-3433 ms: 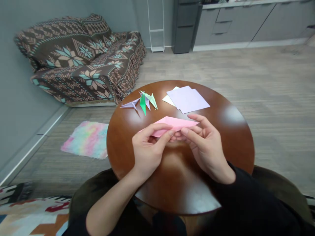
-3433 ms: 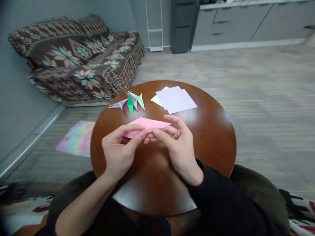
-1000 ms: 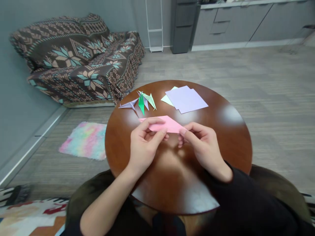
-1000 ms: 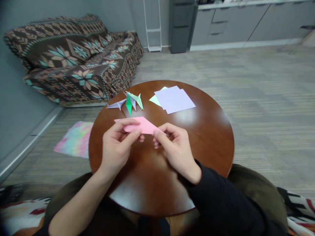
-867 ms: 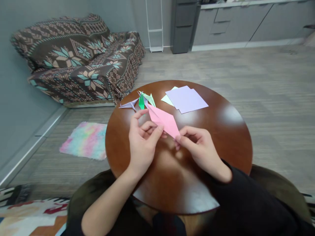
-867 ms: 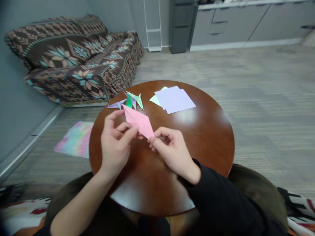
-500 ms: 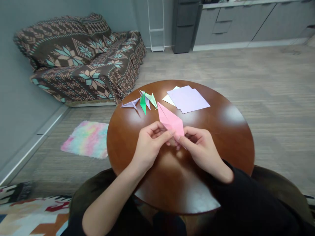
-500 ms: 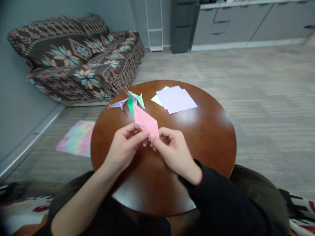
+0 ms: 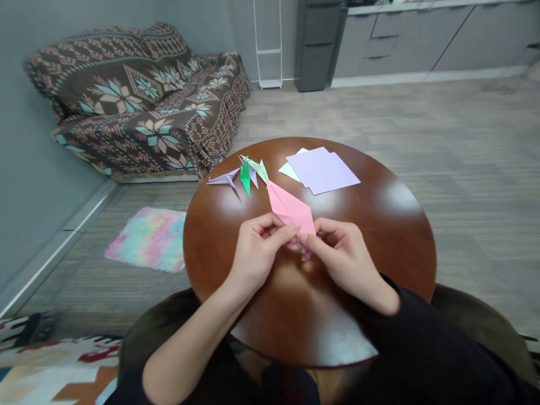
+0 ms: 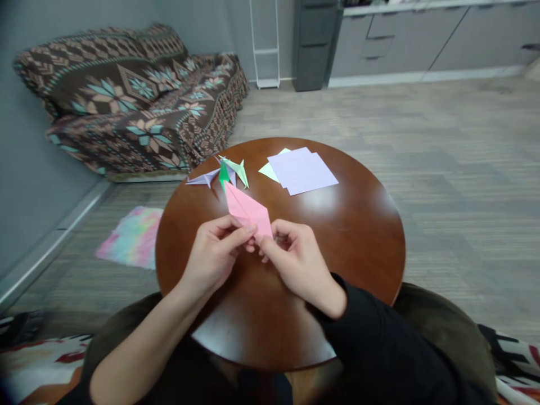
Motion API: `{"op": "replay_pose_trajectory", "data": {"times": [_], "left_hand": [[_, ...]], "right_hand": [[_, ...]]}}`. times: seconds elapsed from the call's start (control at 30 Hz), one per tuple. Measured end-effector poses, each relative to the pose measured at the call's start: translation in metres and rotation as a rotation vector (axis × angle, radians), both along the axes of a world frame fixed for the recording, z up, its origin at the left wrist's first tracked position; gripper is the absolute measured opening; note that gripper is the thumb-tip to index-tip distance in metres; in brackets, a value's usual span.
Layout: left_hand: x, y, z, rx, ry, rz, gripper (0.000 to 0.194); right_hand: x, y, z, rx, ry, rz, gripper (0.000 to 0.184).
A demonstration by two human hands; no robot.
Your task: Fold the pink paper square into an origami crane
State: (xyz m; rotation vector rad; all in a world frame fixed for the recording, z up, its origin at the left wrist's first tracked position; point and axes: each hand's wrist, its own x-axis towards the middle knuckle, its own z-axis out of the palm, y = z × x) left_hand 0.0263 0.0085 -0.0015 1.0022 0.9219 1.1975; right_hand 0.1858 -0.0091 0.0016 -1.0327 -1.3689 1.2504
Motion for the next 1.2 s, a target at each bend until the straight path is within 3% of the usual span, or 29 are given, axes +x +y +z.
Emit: {"op": "replay_pose_trajectory", "data": {"times": [0.57,0.87,1.2], "left_hand": [[0.0067,-0.0012,0.0044,-0.107,-0.158,0.051,0.019],[0.0052,0.0003,0.0024,-0.261,-0.341,-0.032,0.020],[0.0076,-0.0033,0.0041,-0.222,-0.301,-0.011,0.025]], "right_hand": [[-0.0003,-0.0015,-0.0013,0.018,-0.031,-0.021,0.030],[0.0004,-0.0002,-0.0047,-0.028,0.024,-0.030,0.029],[-0.0006,0.0016,-0.0035,-0.074,0.110,0.005,0.021]]}}
